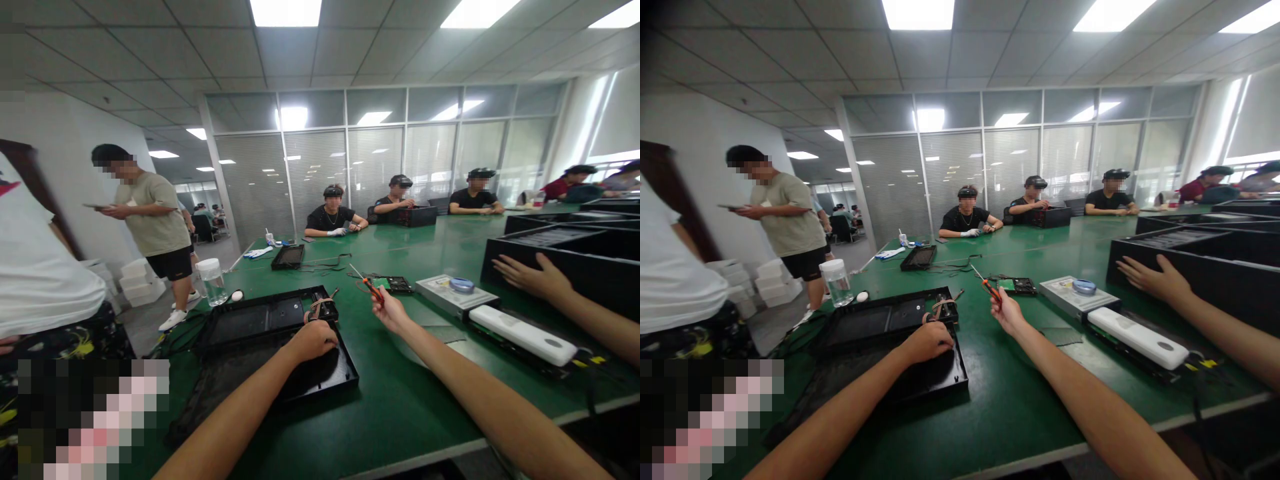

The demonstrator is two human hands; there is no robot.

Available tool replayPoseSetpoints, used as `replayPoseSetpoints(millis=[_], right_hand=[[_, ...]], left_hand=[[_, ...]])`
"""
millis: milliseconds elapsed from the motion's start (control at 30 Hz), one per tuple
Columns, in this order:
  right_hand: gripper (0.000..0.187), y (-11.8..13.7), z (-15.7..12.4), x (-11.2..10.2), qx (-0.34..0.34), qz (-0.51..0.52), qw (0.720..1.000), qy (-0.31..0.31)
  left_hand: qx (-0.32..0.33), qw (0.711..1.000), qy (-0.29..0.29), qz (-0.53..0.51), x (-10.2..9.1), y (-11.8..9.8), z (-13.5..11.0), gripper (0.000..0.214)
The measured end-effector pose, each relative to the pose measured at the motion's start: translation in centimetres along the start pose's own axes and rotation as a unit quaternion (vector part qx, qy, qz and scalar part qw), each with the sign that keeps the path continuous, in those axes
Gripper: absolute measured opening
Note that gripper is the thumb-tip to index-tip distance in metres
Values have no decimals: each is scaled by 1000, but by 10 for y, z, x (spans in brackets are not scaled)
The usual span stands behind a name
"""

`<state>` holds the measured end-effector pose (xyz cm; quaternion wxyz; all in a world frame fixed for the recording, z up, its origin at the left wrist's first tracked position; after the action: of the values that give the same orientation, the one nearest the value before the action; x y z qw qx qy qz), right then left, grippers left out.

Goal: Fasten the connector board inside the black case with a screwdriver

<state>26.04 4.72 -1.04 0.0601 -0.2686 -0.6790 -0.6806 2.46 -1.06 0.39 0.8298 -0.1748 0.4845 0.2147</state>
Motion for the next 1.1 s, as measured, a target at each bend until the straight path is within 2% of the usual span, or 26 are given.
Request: replayPoseSetpoints(millis=[67, 167, 233, 267, 300, 333, 367, 400, 467, 500, 533, 600, 667, 733, 800, 867, 933, 1000, 1100], right_hand=[[23, 3, -7, 11, -15, -4, 999, 41], [17, 11, -22, 25, -87, -52, 989, 104], [16, 18, -37, 33, -148, -135, 967, 159], [18, 21, -48, 37, -179, -198, 944, 193], [21, 24, -61, 40, -212, -271, 910, 232], [25, 25, -76, 43, -246, -346, 863, 273], [29, 26, -93, 45, -278, -417, 806, 315], [29, 25, -111, 46, -316, -476, 737, 363], [24, 21, -147, 41, -375, -546, 615, 427], [21, 18, -162, 35, -396, -574, 576, 428], [20, 15, -175, 28, -411, -595, 552, 414], [17, 9, -193, 12, -427, -621, 533, 384], [13, 6, -201, -5, -431, -633, 534, 359], [11, 5, -204, -18, -433, -636, 542, 339], [10, 4, -203, -24, -439, -632, 550, 324], [10, 2, -199, -24, -445, -627, 556, 315], [10, -1, -189, -18, -449, -624, 560, 308], [11, -4, -173, -6, -450, -624, 562, 305], [14, -7, -138, 17, -441, -625, 567, 304]], left_hand=[[10, 1000, 9, 3, -3, -5, -1, 17], [12, 1000, -5, 28, -11, -11, -2, 23], [19, 998, -9, 59, -20, -14, 0, 30], [18, 997, -11, 77, -26, -13, 1, 32], [9, 995, -13, 95, -32, -12, 3, 32], [-12, 994, -16, 110, -40, -8, 3, 29], [-42, 992, -18, 119, -48, -2, 3, 26], [-77, 989, -19, 123, -56, 6, 0, 26], [-145, 982, -10, 120, -71, 25, -9, 34], [-169, 979, 3, 117, -78, 36, -17, 37], [-187, 975, 18, 117, -82, 47, -26, 39], [-217, 967, 75, 111, -86, 67, -46, 37], [-213, 963, 128, 101, -82, 79, -64, 31], [-187, 968, 135, 103, -76, 84, -76, 25], [-151, 976, 108, 115, -73, 82, -79, 22], [-125, 981, 87, 121, -75, 76, -75, 22], [-120, 983, 76, 117, -86, 67, -67, 23], [-126, 984, 70, 103, -104, 52, -57, 23], [-121, 987, 73, 78, -134, 19, -48, 23]])
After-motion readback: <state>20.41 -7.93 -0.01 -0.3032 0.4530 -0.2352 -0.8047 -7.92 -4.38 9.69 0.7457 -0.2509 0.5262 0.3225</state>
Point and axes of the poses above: each hand's wrist, its own z-axis towards the middle knuckle, its own x-axis out of the palm, y = z × x, the point moved 2 cm from there along z, towards the middle knuckle, and after that the axes turned 12 degrees about -y, right-handed, at the moved point
